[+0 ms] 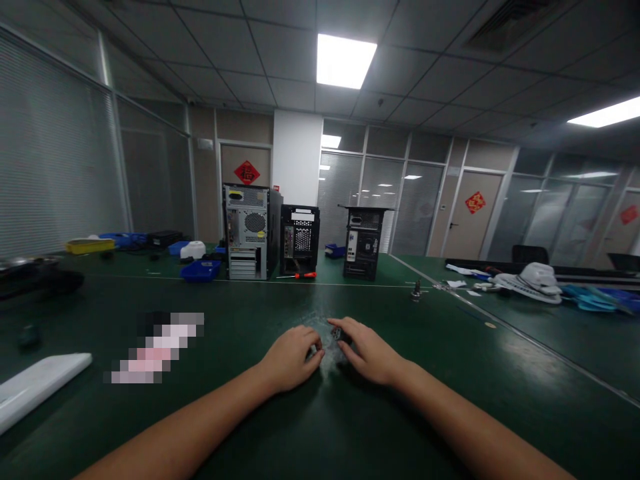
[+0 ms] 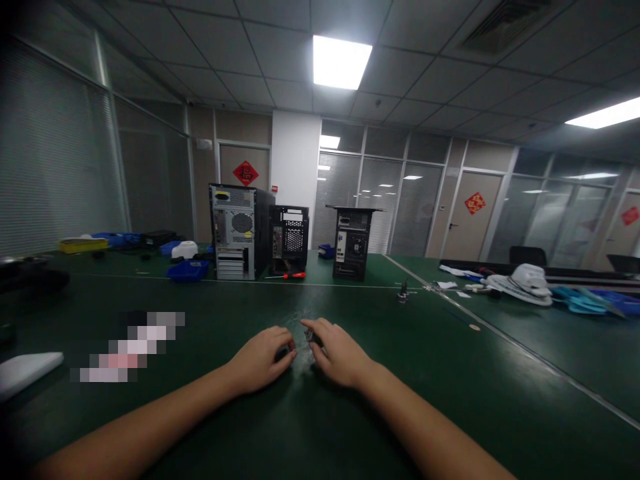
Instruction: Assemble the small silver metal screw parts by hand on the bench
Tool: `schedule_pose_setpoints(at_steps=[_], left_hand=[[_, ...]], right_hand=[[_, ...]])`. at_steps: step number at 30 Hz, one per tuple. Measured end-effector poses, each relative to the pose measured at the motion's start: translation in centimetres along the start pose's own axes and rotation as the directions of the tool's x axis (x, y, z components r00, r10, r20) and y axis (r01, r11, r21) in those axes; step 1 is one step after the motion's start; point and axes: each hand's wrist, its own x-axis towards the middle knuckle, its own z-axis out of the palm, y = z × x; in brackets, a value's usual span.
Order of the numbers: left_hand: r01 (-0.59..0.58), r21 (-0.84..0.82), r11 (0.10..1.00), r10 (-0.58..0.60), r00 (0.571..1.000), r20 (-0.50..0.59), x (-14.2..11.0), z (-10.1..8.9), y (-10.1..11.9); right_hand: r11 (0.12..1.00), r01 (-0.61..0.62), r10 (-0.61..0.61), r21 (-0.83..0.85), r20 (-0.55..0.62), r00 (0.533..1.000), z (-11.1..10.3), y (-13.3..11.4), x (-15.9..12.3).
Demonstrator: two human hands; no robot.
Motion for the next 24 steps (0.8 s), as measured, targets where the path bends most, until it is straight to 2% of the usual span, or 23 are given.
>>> schedule_pose_setpoints(at_steps=[4,8,13,19,22,24], left_hand=[[0.009,-0.09,0.996,-0.009,1.0,-0.001,0.1,0.5,0.0],[0.035,-0.134,0.99,-0.032,0.999,0.023,0.3,0.7,0.0],[0.029,-0.18,0.983,-0.019,0.998,0.06,0.3,0.5,0.0],[-0.015,-0.221,0.975,0.031,0.997,0.072,0.3,0.2,-0.1],[-0.041,-0.189,0.981,0.056,0.996,0.074,0.3,-0.1,-0.1],[-0.049,-0.142,0.989,0.06,0.996,0.07,0.3,-0.2,-0.4]], right_hand=[[0.994,0.037,-0.043,0.099,0.061,0.997,0.5,-1.4,0.1],[0.993,0.055,-0.065,0.108,0.092,0.994,1.3,-1.7,0.0],[0.997,0.063,-0.066,0.044,0.067,0.996,1.9,-0.9,0.2],[0.997,0.082,-0.082,-0.004,0.058,0.995,1.6,-0.9,0.3],[0.998,0.07,-0.07,0.011,0.032,0.997,1.1,-0.3,0.3],[0.999,0.027,-0.026,0.047,-0.018,1.0,0.7,0.9,0.4]])
